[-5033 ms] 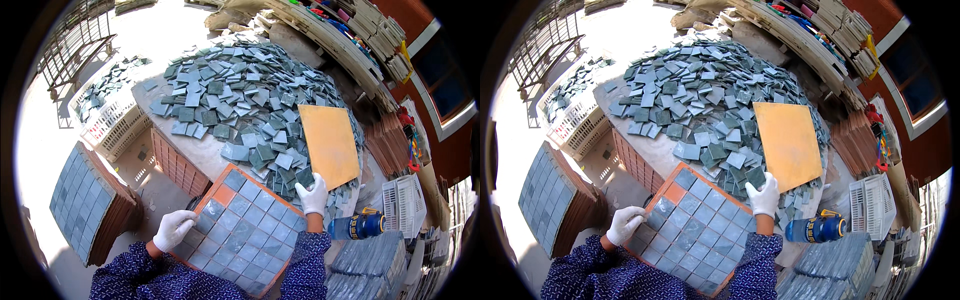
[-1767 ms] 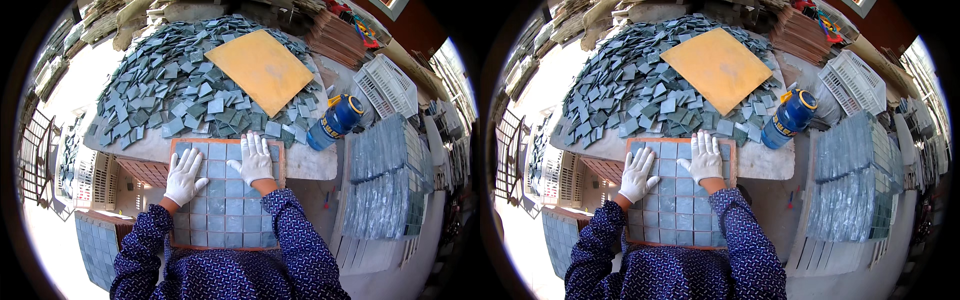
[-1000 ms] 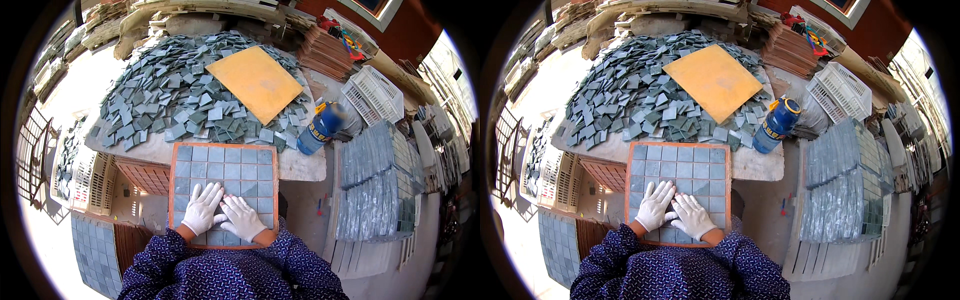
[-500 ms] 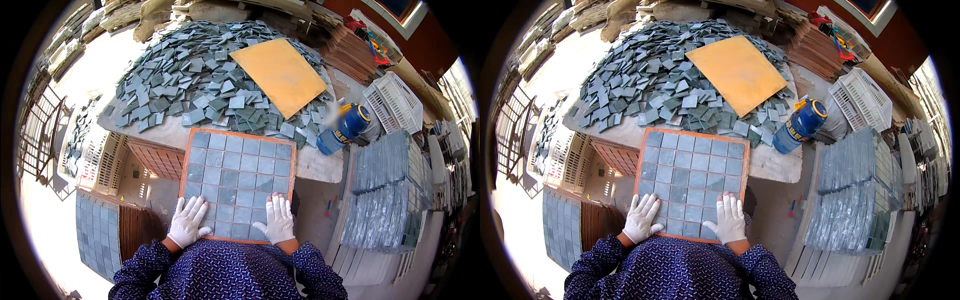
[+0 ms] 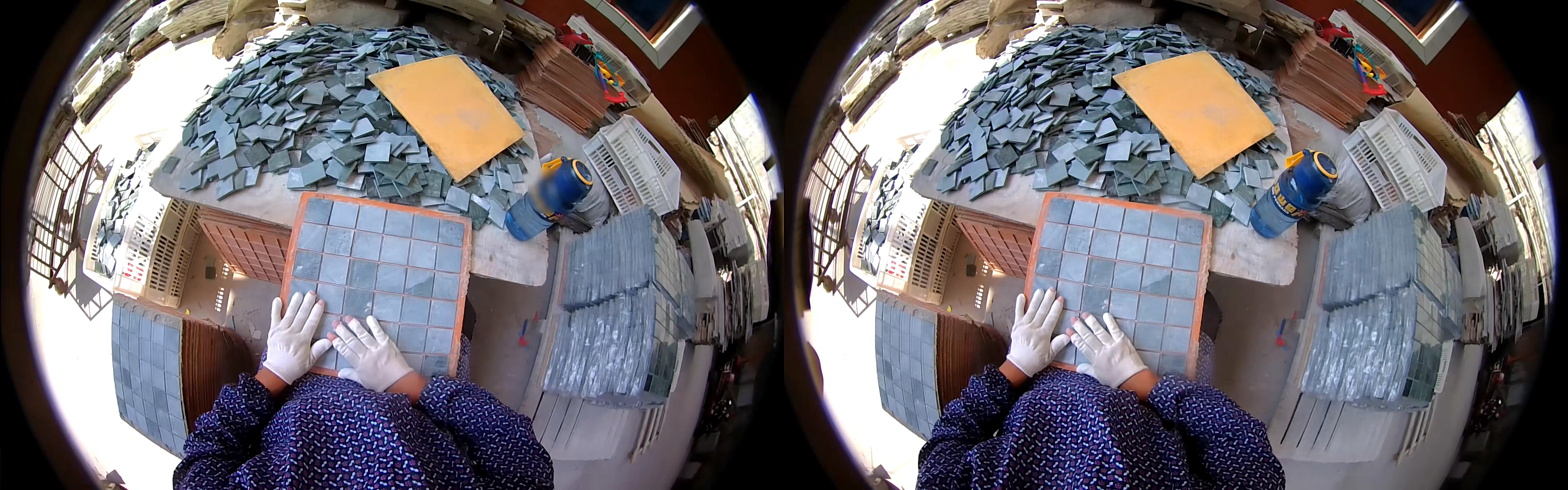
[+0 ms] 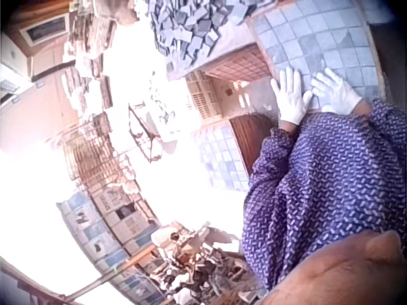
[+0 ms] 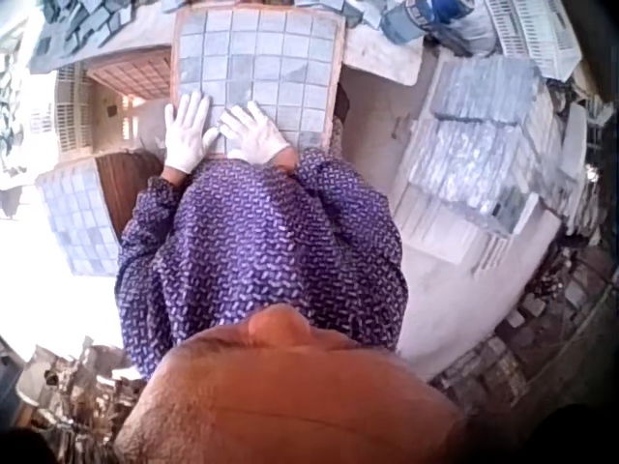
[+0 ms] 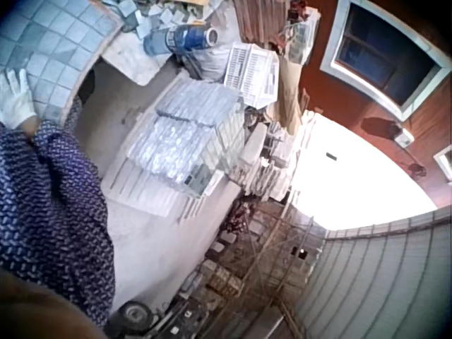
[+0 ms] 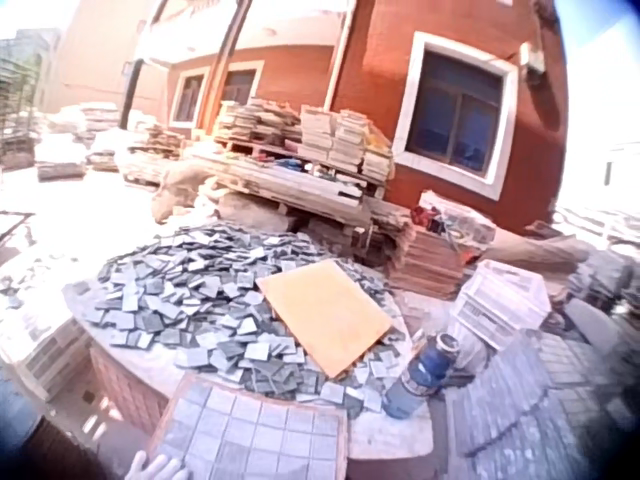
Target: The person places small green tiles into a grid frame on a workbench, then flips the frame and stacks it with other completed frames. The person repeats the process with a second frame, filling it with tiles and stacking it.
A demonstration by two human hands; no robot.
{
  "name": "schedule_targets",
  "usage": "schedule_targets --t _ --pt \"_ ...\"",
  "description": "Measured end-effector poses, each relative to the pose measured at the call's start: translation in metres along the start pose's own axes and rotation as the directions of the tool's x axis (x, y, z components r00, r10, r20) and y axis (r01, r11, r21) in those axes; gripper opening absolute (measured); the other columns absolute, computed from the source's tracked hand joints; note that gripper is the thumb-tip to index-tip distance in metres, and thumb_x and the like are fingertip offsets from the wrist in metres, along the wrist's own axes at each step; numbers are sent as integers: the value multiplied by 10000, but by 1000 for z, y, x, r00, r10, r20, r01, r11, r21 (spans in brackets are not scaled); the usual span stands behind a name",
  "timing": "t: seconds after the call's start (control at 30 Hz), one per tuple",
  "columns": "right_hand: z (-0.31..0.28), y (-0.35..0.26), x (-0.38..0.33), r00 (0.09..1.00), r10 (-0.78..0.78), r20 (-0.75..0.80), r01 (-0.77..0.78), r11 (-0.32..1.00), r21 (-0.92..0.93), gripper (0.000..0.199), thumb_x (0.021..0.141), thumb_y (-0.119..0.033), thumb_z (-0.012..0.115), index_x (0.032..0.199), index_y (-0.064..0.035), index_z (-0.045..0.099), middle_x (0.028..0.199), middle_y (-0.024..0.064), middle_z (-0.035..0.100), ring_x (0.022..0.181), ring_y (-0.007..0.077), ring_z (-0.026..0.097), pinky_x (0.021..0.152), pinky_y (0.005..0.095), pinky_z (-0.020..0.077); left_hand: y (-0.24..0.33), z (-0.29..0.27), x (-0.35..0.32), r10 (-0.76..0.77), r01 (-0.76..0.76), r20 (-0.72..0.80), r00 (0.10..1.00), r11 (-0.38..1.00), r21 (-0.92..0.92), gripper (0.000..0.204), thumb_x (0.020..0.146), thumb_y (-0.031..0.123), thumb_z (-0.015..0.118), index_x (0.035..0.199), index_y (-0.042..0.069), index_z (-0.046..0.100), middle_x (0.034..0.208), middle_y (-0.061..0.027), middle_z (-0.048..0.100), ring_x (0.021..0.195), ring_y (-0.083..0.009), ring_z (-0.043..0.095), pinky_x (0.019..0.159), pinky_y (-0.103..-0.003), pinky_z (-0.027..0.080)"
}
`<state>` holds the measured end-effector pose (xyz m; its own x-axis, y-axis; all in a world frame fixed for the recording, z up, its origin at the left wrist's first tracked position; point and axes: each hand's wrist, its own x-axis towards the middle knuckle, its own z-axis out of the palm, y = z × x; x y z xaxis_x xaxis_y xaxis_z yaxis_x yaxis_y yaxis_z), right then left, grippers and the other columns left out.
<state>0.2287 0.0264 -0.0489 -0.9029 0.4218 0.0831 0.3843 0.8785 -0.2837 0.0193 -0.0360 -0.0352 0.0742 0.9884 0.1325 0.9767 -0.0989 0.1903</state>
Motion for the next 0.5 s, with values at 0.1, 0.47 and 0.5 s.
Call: schedule_targets --t 0.1,0.47,0.5 --pt "6 14 -30 997 -54 -50 52 998 -27 742 814 -487 623 1425 -121 416 1495 72 378 1382 285 331 1127 544 223 -10 -2 -12 -10 10 10 1000 1000 18 720 863 540 509 1389 52 449 1466 -155 402 1383 -340 321 1135 -571 133" --pt "-37 50 -149 768 578 -277 -587 807 57 816 759 -430 715 1359 40 422 1438 257 374 1342 452 328 1084 559 281 20 -4 -4 254 -239 114 960 962 -131 805 833 598 489 1429 65 394 1495 -130 368 1399 -283 312 1138 -568 137" --pt "-35 48 -151 797 546 -257 -559 829 28 849 748 -465 712 1366 37 415 1445 257 361 1344 462 314 1086 569 269 32 1 9 358 -335 113 927 924 -182 812 832 598 492 1440 72 381 1502 -117 361 1399 -264 318 1140 -565 140"
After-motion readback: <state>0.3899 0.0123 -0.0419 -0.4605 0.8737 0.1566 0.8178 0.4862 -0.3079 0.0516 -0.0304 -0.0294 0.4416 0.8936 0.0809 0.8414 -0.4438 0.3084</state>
